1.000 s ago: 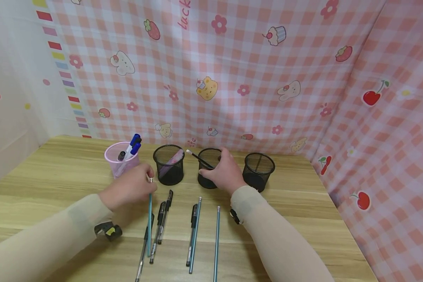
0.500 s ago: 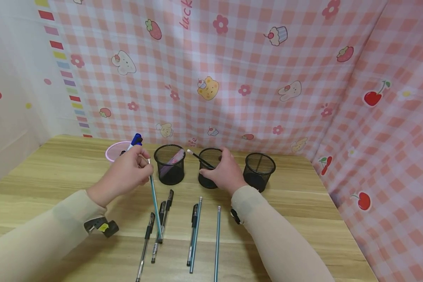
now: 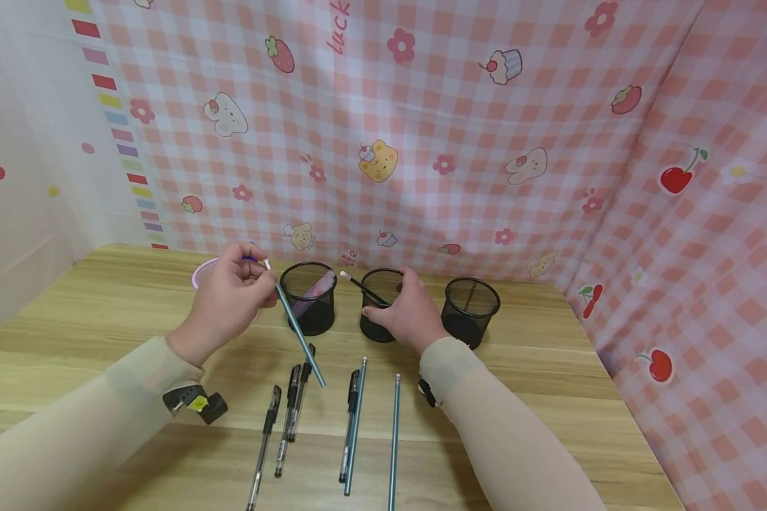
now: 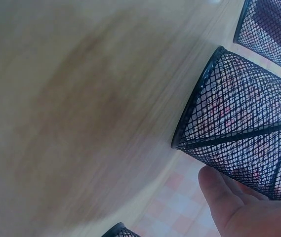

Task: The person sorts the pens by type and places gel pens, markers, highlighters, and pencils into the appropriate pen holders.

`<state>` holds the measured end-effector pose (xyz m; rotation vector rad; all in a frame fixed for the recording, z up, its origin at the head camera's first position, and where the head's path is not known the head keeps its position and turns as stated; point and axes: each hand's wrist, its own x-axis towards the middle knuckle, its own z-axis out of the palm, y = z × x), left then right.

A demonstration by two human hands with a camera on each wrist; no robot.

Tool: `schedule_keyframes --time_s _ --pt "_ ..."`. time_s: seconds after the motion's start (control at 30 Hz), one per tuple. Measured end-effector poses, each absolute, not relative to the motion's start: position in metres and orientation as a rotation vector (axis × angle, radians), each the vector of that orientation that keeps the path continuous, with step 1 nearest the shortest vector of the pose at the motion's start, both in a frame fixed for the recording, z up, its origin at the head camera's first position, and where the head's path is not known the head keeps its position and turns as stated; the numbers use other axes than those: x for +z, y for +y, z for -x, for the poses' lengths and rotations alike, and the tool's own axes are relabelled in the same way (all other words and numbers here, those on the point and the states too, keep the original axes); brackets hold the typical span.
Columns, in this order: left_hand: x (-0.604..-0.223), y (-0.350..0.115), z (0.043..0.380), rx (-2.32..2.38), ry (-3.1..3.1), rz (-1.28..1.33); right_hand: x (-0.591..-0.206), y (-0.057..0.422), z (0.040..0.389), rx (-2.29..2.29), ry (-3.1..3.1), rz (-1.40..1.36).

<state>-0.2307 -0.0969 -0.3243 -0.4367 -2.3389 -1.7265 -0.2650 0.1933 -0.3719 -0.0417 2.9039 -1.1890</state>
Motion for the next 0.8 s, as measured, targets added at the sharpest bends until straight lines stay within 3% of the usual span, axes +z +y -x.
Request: schedule_keyframes --time_s 0.8 --pt "-0.325 -0.082 0.244 -1.933 -1.714 0.238 -0.37 0.193 0.263 -1.184 2.905 0.042"
